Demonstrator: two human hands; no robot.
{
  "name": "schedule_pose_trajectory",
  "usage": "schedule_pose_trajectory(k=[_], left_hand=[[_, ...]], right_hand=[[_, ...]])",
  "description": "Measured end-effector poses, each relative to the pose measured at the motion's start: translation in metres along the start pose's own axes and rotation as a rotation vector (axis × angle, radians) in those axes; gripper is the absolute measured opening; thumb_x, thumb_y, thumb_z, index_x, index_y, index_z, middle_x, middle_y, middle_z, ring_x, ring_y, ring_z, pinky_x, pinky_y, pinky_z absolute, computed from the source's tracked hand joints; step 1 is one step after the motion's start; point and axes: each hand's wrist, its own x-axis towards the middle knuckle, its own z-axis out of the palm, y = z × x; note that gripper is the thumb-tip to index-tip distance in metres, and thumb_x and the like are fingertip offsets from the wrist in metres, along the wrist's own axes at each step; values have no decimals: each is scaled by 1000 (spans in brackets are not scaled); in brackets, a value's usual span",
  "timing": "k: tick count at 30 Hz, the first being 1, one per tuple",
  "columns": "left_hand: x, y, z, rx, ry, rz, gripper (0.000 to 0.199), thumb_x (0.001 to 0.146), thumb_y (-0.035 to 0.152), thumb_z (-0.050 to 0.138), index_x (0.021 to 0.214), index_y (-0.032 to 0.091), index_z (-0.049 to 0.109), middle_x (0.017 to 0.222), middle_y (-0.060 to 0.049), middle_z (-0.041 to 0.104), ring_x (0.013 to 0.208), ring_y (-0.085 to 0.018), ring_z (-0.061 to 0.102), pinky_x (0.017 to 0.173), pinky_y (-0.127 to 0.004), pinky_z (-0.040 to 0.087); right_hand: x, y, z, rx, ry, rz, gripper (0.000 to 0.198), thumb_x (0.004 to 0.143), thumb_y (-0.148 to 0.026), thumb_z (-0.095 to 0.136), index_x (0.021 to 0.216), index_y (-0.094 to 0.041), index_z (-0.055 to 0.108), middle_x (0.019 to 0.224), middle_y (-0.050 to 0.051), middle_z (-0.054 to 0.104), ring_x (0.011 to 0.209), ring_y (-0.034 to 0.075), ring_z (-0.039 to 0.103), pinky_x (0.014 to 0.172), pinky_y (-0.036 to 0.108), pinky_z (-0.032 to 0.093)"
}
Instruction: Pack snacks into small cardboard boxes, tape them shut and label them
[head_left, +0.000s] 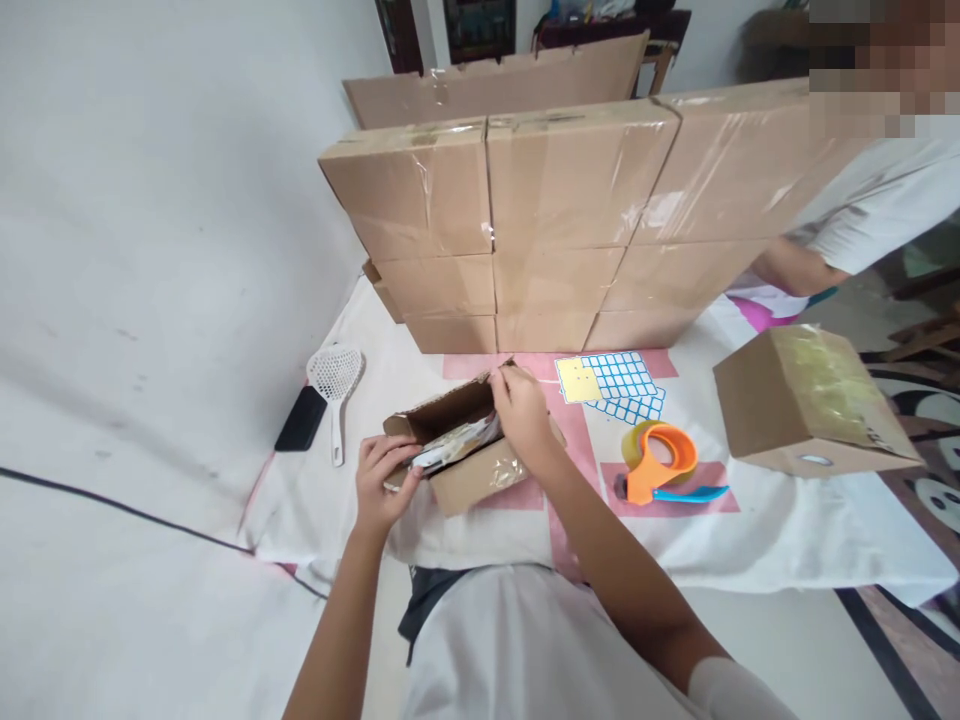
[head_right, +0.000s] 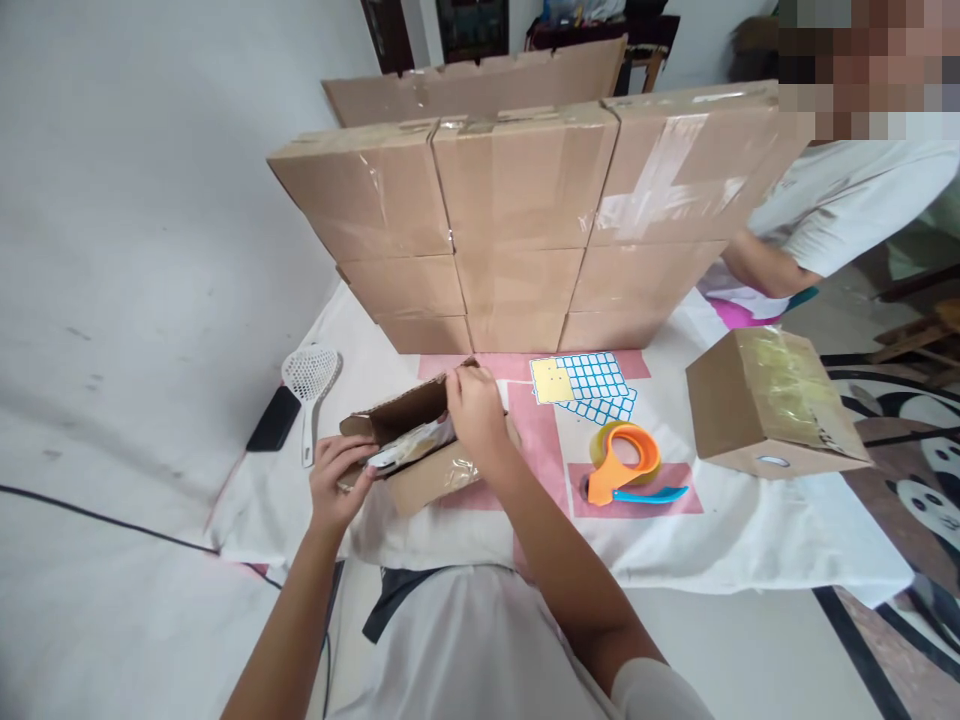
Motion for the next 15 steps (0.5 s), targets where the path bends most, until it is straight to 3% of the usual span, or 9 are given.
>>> schedule_pose_trajectory(k=[3,5,8,11,13,15], left_hand=[[12,8,-12,81,-142,30,12,91,29,66,101,29,73,103,-4,77,94,-24,65,91,-47,48],[20,17,-17,143,-242,51,13,91,30,67,103,30,74,107,-3,77,98,-26,65,91,-46,50],[20,25,-19,91,-262,50,40,92,35,68,132,31,62,139,-10,63,120,-29,62,100,-48,51],[6,20,-16,-93,-158,35,87,84,58,72,157,34,31,163,-18,32,134,-34,55,107,-53,49],[-6,12,-12,-124,-209,68,110,72,74,71,161,33,21,162,-22,32,138,-39,51,110,-58,47],[-16,5,-6,-30,-353,132,113,68,75,71,161,31,23,158,-22,41,144,-42,44,114,-61,41]], right_hand=[[2,27,-24,-329,-58,55,21,94,-25,54,109,-19,69,115,15,66,118,35,54,102,52,39],[-1,46,-38,-340,-144,141,41,88,-29,64,128,-19,63,130,17,62,125,38,51,105,55,38],[-11,68,-50,-26,-332,292,55,88,-37,65,139,-20,56,131,15,64,114,30,62,97,45,49],[-24,83,-51,289,-365,324,52,92,-39,59,141,-22,54,137,11,64,117,26,64,101,41,50],[-31,90,-47,393,-316,339,54,95,-42,54,146,-24,52,149,10,57,133,26,56,111,43,43],[-35,96,-41,451,-285,389,60,97,-45,48,153,-26,45,160,7,44,147,25,41,120,45,34]])
